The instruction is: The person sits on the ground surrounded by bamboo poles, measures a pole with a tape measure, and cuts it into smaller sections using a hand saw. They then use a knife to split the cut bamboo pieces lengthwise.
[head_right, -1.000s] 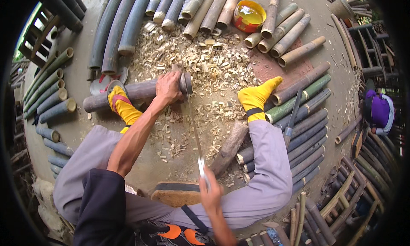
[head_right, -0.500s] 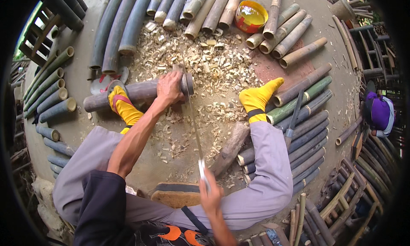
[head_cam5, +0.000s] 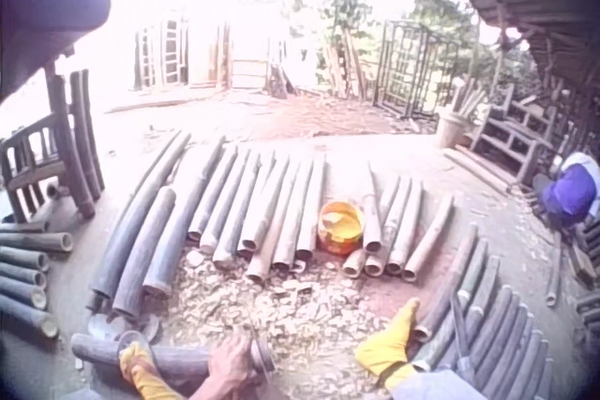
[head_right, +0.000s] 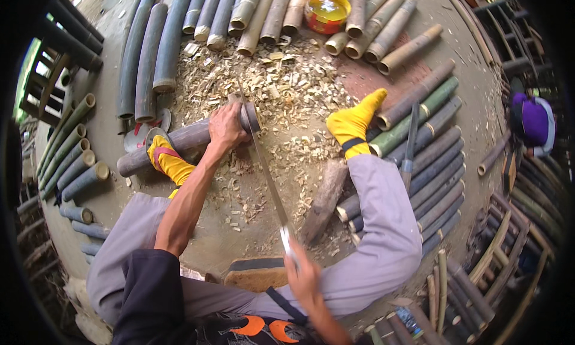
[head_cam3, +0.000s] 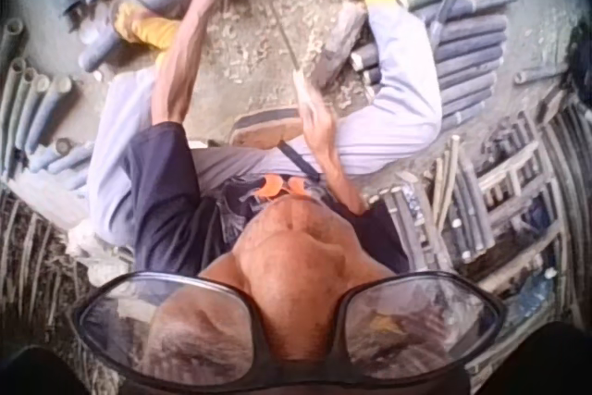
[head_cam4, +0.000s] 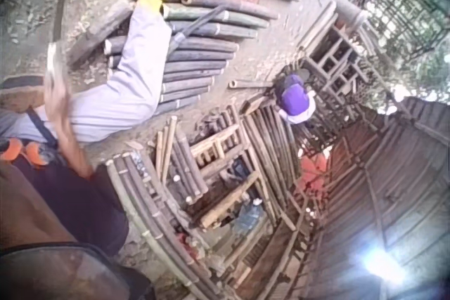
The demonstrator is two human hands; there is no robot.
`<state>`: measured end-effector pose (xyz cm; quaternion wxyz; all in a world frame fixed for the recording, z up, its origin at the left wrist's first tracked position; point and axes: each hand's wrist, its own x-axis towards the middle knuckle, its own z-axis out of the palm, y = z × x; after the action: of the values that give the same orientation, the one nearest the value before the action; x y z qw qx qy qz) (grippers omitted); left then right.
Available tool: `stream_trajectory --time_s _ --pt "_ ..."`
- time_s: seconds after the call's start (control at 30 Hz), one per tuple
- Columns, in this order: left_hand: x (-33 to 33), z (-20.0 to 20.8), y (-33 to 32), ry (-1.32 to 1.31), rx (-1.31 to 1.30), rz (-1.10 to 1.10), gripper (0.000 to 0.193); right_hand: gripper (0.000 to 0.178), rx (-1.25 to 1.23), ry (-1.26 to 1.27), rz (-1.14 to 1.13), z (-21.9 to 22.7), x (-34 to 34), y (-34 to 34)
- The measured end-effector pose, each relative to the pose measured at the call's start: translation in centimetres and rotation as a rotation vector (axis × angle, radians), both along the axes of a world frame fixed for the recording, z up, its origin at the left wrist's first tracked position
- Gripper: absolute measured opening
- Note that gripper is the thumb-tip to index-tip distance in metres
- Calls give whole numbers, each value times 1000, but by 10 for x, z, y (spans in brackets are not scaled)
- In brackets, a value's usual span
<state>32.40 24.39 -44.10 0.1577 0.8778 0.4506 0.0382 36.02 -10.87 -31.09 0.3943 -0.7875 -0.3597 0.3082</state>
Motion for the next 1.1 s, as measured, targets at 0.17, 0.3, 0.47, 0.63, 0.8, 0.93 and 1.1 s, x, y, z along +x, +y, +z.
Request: stream_trajectory --time_s 0.17,0.3,0.47,0.63,0.8,0.93,1.1 --pt "-6 -10 -7 -37 74 1 61 40 -9 71 -2 -19 7 29" --pt "3 -5 0 30 -50 -2 64 36 124 75 3 -41 26 158" --pt "-6 0 5 24 16 -5 65 36 27 3 33 -3 7 29" --pt "-2 -8 -7 -25 79 9 67 37 41 -31 49 -1 5 8" --pt "3 -2 -4 -20 24 -18 65 38 138 92 42 -32 37 175" --pt "-12 -3 1 -22 30 -10 63 39 -44 23 88 -10 16 69" --pt "-5 -4 -4 -17 104 26 61 40 -81 -42 40 7 -5 -18"
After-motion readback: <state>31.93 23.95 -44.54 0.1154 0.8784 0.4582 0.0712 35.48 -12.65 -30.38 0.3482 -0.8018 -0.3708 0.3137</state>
